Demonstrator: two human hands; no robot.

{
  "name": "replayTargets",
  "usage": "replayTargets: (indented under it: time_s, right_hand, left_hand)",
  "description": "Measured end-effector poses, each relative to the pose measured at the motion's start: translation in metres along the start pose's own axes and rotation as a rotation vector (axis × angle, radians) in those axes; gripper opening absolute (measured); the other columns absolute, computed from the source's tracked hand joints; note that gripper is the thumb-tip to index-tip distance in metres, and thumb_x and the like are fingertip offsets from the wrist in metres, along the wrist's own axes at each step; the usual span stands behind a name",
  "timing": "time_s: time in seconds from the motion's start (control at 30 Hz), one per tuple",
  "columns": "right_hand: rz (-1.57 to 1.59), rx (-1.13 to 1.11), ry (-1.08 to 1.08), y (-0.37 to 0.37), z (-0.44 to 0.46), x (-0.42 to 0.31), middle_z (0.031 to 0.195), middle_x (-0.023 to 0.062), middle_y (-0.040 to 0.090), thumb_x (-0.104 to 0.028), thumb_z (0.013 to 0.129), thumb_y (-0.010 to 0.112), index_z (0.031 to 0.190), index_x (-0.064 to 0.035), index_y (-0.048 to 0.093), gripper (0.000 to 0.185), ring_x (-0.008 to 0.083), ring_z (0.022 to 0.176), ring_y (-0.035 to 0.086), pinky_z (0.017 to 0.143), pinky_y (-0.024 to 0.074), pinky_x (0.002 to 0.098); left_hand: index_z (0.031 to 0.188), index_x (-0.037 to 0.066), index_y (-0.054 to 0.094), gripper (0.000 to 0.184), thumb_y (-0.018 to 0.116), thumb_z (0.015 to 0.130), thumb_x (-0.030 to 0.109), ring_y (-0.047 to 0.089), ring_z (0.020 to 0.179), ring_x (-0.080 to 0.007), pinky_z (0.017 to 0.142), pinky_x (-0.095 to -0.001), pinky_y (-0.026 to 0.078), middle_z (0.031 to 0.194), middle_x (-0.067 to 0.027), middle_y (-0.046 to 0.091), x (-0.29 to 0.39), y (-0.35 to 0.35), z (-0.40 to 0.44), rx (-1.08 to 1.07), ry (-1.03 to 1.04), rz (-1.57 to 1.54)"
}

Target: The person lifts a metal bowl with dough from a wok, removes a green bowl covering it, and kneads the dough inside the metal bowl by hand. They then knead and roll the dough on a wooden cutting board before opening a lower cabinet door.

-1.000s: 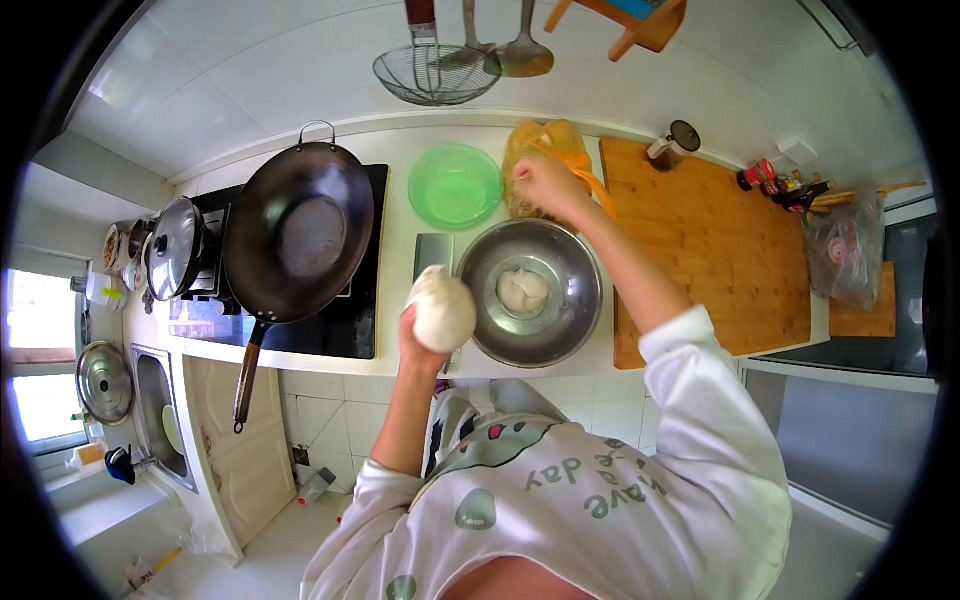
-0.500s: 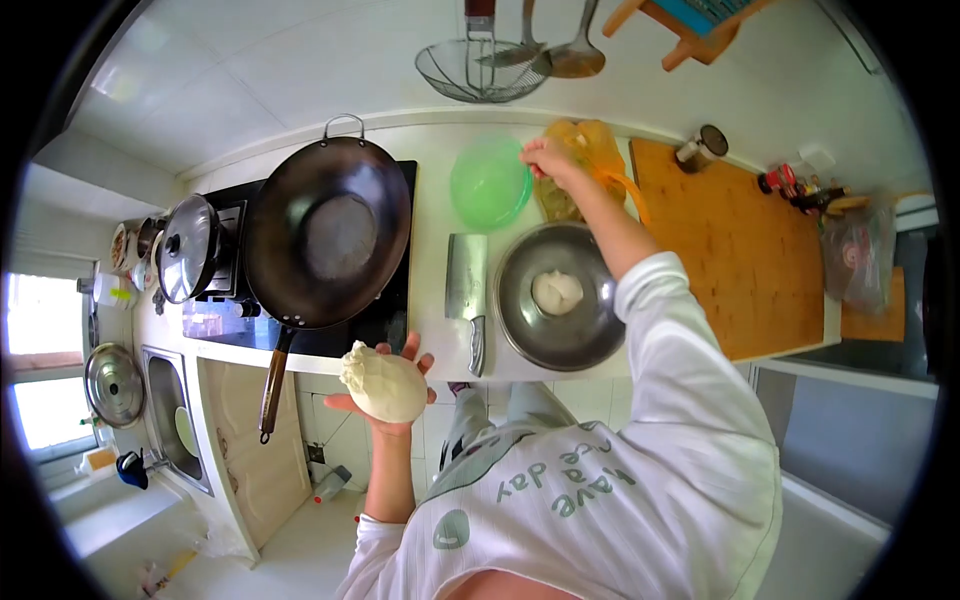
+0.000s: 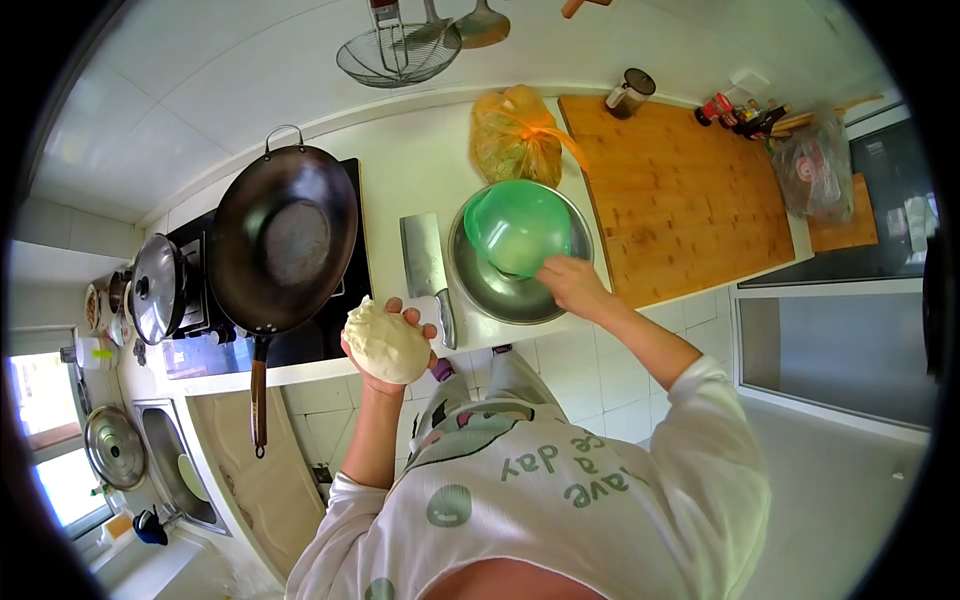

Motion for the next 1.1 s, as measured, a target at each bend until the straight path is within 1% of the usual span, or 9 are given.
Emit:
replayTargets:
  time_s: [0.2,0.33,0.5,0.53,0.67,0.7,0.8,0.97,1.1]
  right_hand:
    - [-0.050,-0.179,0.059,0.073,-0.020,0.008,0.082,0.0099,0.056,0.002,0.069,0.059,0.085,-0.0060,0.060,0.018,0.0302,0.083,0.058,0.069,0.0497,0.0414]
    - [0.067,0.047,0.210,0.064,-0.051,0.004,0.090,0.0100,0.060,0.000,0.071,0.060,0.096,-0.0047,0.062,0.025,0.0328,0.089,0.059,0.076,0.0501,0.0435]
    - [0.018,0.557,0.991,0.065,-0.134,0.020,0.103,0.0160,0.062,-0.007,0.077,0.061,0.110,-0.0049,0.062,0.033,0.0342,0.094,0.060,0.083,0.0489,0.0430]
    - [0.282,0.480,1.251,0.094,-0.150,0.034,0.102,0.0203,0.062,-0.012,0.080,0.060,0.115,-0.0023,0.060,0.036,0.0346,0.096,0.060,0.086,0.0481,0.0428]
    - [0.808,0.435,1.350,0.169,-0.135,0.052,0.086,0.0104,0.065,-0.001,0.080,0.055,0.107,0.0000,0.060,0.028,0.0157,0.067,0.063,0.055,0.0526,0.0280]
    - [0.807,0.447,1.280,0.160,-0.123,0.046,0.088,0.0126,0.065,-0.003,0.079,0.057,0.110,-0.0005,0.060,0.031,0.0191,0.064,0.064,0.058,0.0536,0.0305]
    - [0.525,0.385,1.146,0.061,-0.081,0.000,0.129,0.0209,0.052,-0.023,0.084,0.064,0.136,-0.0101,0.047,0.056,0.0288,0.113,0.054,0.094,0.0444,0.0359]
    - [1.622,0.767,1.087,-0.017,-0.051,-0.066,0.141,0.0159,0.043,-0.033,0.091,0.060,0.143,-0.0096,0.037,0.062,0.0238,0.122,0.048,0.102,0.0379,0.0336]
    - [1.165,0.906,0.603,-0.055,-0.088,-0.074,0.146,0.0181,0.037,-0.039,0.091,0.055,0.141,-0.0087,0.041,0.060,0.0273,0.133,0.036,0.107,0.0323,0.0433]
  left_hand:
    - [0.128,0.013,0.047,0.064,0.053,0.081,0.056,0.052,0.109,-0.0429,0.071,-0.0609,0.048,0.117,-0.0143,0.058,-0.013,0.018,-0.005,0.156,-0.012,0.080]
    - [0.134,0.015,0.045,0.063,0.058,0.083,0.049,0.047,0.117,-0.0412,0.082,-0.0605,0.047,0.124,-0.0134,0.054,-0.014,0.032,-0.010,0.078,-0.027,0.093]
    - [0.130,0.022,0.051,0.054,0.057,0.083,0.047,0.047,0.116,-0.0421,0.081,-0.0603,0.046,0.124,-0.0129,0.054,-0.004,0.029,-0.020,0.116,0.026,0.168]
    - [0.130,0.022,0.051,0.054,0.057,0.083,0.047,0.047,0.116,-0.0421,0.081,-0.0603,0.046,0.124,-0.0129,0.054,-0.005,0.028,-0.021,0.111,0.016,0.164]
    - [0.130,0.020,0.051,0.052,0.058,0.084,0.042,0.048,0.118,-0.0385,0.088,-0.0589,0.044,0.128,-0.0124,0.053,-0.003,-0.003,-0.011,0.333,0.021,0.275]
    - [0.130,0.020,0.051,0.051,0.059,0.084,0.041,0.049,0.119,-0.0366,0.091,-0.0592,0.043,0.130,-0.0124,0.053,-0.003,-0.014,-0.008,0.479,0.049,0.304]
    - [0.136,0.011,0.044,0.053,0.055,0.090,0.033,0.048,0.125,-0.0317,0.103,-0.0510,0.039,0.135,-0.0121,0.050,-0.035,0.001,0.022,0.480,-0.028,0.492]
    - [0.137,0.003,0.040,0.056,0.063,0.089,0.021,0.049,0.122,-0.0261,0.105,-0.0400,0.038,0.131,-0.0134,0.051,-0.106,-0.003,0.063,0.375,0.035,0.987]
    - [0.140,0.006,0.038,0.066,0.037,0.096,0.054,0.046,0.124,-0.0265,0.105,-0.0395,0.036,0.135,-0.0113,0.047,-0.187,0.017,0.100,0.234,-0.070,0.873]
Point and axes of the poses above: each hand's wrist, its own z-axis towards the middle knuckle, its own y-axis out of the palm, x = y × z, the point moved 5 cm from there along z, towards the middle knuckle
